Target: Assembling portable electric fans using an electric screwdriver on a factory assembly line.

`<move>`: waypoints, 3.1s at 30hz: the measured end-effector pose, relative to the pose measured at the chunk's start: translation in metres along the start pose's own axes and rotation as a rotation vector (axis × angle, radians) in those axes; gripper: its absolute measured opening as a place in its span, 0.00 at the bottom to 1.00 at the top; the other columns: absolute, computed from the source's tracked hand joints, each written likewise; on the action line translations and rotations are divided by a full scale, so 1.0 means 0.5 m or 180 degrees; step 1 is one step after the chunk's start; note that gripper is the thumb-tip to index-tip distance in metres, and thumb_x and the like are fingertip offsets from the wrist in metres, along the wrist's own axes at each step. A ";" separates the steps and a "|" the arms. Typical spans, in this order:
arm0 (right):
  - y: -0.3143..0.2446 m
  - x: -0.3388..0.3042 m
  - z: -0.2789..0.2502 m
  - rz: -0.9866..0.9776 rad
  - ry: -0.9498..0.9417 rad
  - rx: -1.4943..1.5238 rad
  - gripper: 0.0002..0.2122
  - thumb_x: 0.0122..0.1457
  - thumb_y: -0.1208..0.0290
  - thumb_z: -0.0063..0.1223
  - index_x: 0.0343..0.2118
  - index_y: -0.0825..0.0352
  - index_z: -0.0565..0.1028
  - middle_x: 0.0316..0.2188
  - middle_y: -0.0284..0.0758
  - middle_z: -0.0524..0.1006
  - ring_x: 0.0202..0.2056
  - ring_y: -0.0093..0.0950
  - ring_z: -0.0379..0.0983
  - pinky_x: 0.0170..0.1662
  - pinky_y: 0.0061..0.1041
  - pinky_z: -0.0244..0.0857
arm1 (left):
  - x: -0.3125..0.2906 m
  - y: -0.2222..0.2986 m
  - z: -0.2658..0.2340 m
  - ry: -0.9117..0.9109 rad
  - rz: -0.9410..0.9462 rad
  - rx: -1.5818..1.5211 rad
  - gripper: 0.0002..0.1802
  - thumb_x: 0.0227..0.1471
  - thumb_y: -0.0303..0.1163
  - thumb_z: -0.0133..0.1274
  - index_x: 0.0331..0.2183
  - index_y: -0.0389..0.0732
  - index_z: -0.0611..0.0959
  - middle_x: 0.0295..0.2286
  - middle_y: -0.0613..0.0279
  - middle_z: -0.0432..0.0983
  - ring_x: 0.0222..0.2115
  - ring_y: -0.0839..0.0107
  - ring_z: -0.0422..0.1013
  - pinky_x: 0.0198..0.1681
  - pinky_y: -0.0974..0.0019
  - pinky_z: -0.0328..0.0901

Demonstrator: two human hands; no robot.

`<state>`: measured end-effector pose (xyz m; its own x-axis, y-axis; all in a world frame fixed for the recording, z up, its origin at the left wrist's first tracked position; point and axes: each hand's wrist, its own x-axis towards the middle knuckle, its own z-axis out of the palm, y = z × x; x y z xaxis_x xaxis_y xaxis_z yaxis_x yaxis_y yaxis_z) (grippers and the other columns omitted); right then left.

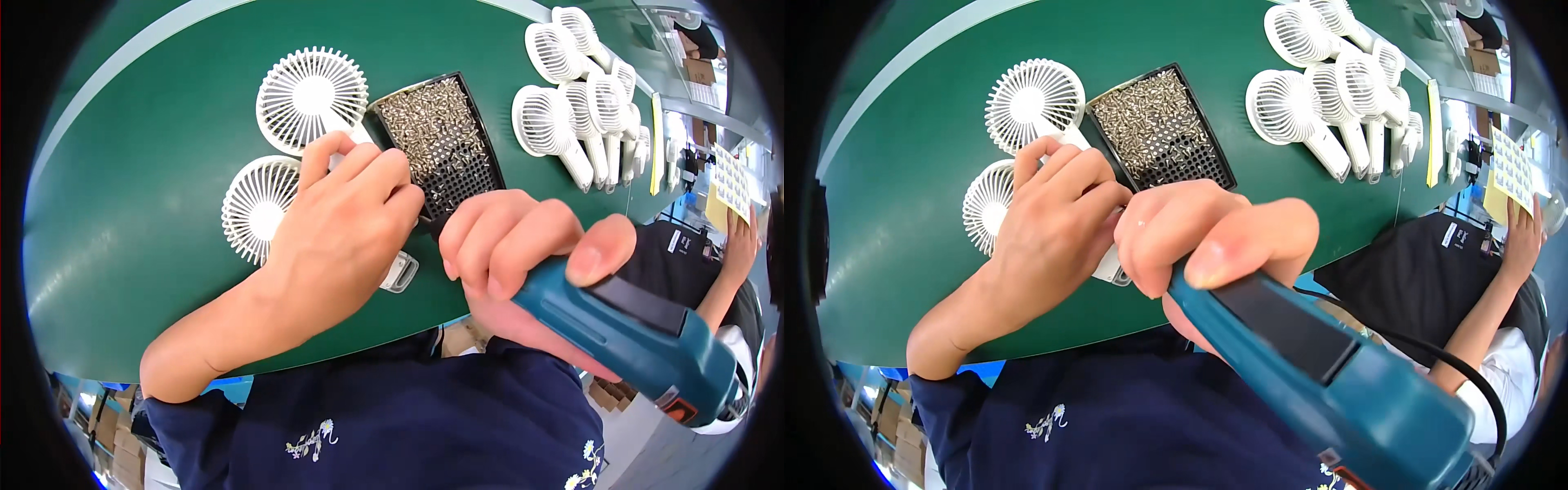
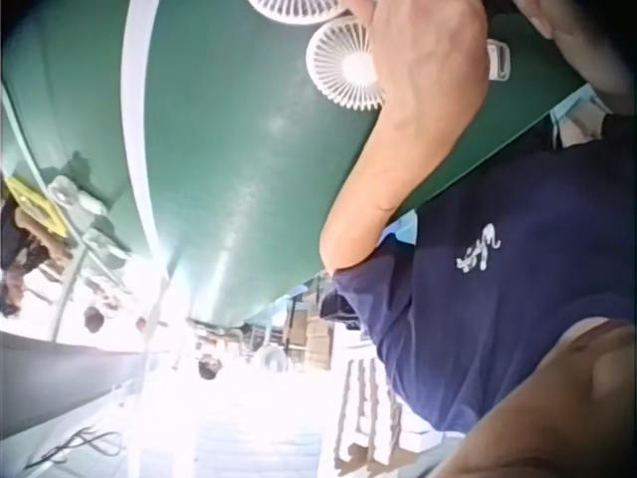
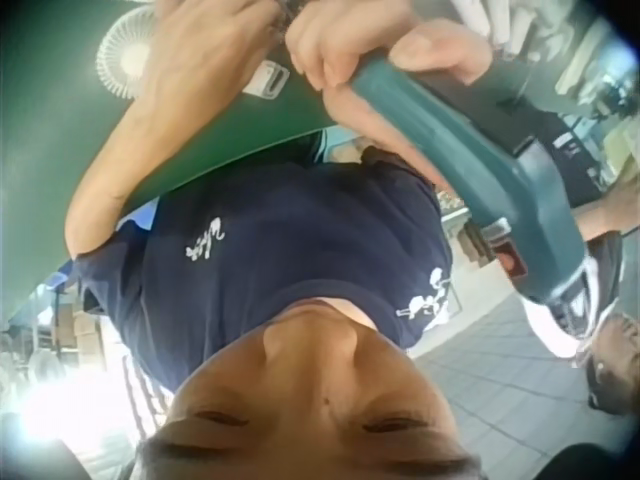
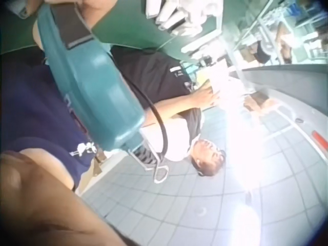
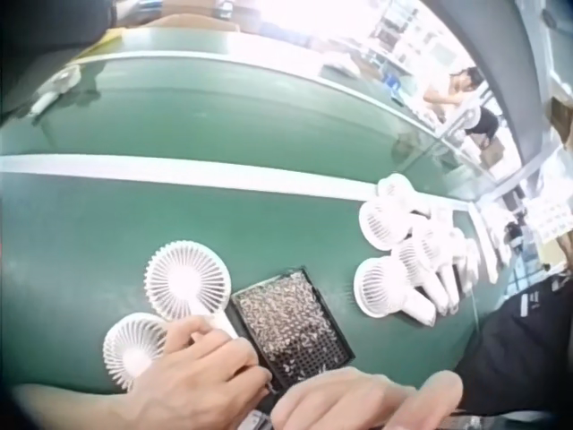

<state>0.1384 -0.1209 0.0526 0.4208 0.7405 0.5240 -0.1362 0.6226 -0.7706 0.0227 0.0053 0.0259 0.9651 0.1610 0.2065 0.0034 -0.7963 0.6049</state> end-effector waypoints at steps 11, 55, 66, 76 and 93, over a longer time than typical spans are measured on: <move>-0.054 0.009 -0.051 -0.0276 0.0050 -0.0447 0.34 0.56 0.33 0.50 0.54 0.57 0.65 0.26 0.30 0.69 0.17 0.24 0.63 0.20 0.25 0.61 | 0.004 0.005 -0.005 -0.0059 0.0022 -0.0179 0.07 0.37 0.19 0.54 0.23 0.39 0.75 0.28 0.60 0.65 0.35 0.63 0.66 0.49 0.59 0.58; -0.022 0.023 0.040 0.0208 -0.0333 -0.0071 0.34 0.57 0.32 0.47 0.55 0.55 0.63 0.26 0.34 0.69 0.18 0.28 0.65 0.21 0.29 0.64 | -0.021 -0.054 -0.065 -0.0380 0.0618 -0.0523 0.11 0.36 0.27 0.66 0.26 0.41 0.80 0.28 0.67 0.69 0.37 0.66 0.67 0.54 0.55 0.58; -0.012 0.028 0.058 0.0246 -0.0493 -0.0200 0.36 0.56 0.30 0.46 0.56 0.55 0.63 0.27 0.35 0.68 0.19 0.29 0.66 0.23 0.32 0.64 | -0.031 -0.077 -0.076 -0.0289 0.0759 -0.0505 0.11 0.38 0.28 0.67 0.25 0.39 0.80 0.31 0.64 0.70 0.40 0.66 0.67 0.55 0.58 0.58; 0.006 0.028 0.076 0.0089 -0.0475 -0.0233 0.37 0.55 0.29 0.46 0.57 0.56 0.63 0.27 0.36 0.68 0.20 0.30 0.65 0.24 0.33 0.62 | -0.028 -0.088 -0.071 -0.0218 0.0805 -0.0573 0.12 0.37 0.28 0.67 0.25 0.39 0.79 0.29 0.63 0.68 0.38 0.64 0.66 0.52 0.59 0.59; -0.007 0.034 0.077 0.0191 -0.0555 -0.0492 0.39 0.51 0.28 0.49 0.55 0.56 0.64 0.26 0.37 0.68 0.20 0.33 0.65 0.25 0.35 0.62 | -0.038 -0.084 -0.066 -0.0301 0.0831 -0.0473 0.13 0.37 0.29 0.66 0.29 0.39 0.82 0.34 0.63 0.70 0.44 0.64 0.66 0.58 0.53 0.55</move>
<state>0.1112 -0.1008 0.0781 0.2531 0.8159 0.5198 -0.0118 0.5399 -0.8416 -0.0044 0.0548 0.0220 0.9484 -0.0983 0.3014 -0.2794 -0.7085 0.6480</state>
